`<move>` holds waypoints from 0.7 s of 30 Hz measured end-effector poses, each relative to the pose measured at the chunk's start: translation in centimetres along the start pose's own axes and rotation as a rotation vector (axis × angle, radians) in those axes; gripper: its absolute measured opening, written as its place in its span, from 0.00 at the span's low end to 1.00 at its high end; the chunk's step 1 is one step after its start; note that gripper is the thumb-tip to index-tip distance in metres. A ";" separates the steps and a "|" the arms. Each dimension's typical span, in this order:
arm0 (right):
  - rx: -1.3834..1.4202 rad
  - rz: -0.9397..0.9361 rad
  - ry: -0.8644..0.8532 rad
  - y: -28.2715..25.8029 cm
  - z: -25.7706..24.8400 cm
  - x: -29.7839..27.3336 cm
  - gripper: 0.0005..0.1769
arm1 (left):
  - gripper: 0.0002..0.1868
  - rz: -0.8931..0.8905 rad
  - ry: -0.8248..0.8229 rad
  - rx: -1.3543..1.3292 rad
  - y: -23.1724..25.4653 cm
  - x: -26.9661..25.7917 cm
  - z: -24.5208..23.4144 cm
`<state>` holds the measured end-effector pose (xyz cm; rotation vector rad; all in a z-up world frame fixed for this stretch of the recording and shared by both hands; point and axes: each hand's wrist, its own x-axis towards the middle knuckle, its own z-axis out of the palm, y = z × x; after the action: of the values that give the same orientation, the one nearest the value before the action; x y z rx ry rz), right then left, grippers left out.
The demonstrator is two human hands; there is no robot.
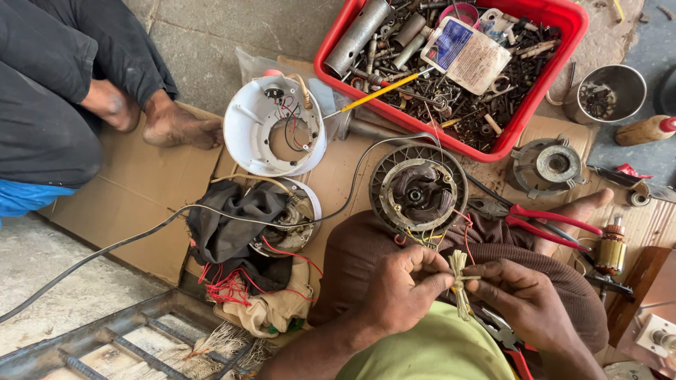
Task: The person sits on the floor and repairs a disassembled electric motor. They use pliers to strip wire insulation and a screwdriver to adjust internal components. The person manipulates the motor's rotor and stator, stripping wires and making connections while a bystander sits nearby.
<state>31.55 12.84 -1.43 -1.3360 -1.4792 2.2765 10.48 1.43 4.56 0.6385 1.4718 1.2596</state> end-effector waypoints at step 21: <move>0.230 -0.044 -0.058 2.4 4.4 1.5 0.23 | 0.09 0.070 0.188 -0.066 -7.4 -0.3 -0.7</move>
<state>28.31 9.35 -3.58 -1.1703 -1.2037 2.3892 11.57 -1.33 -2.23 0.5426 1.5648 1.4488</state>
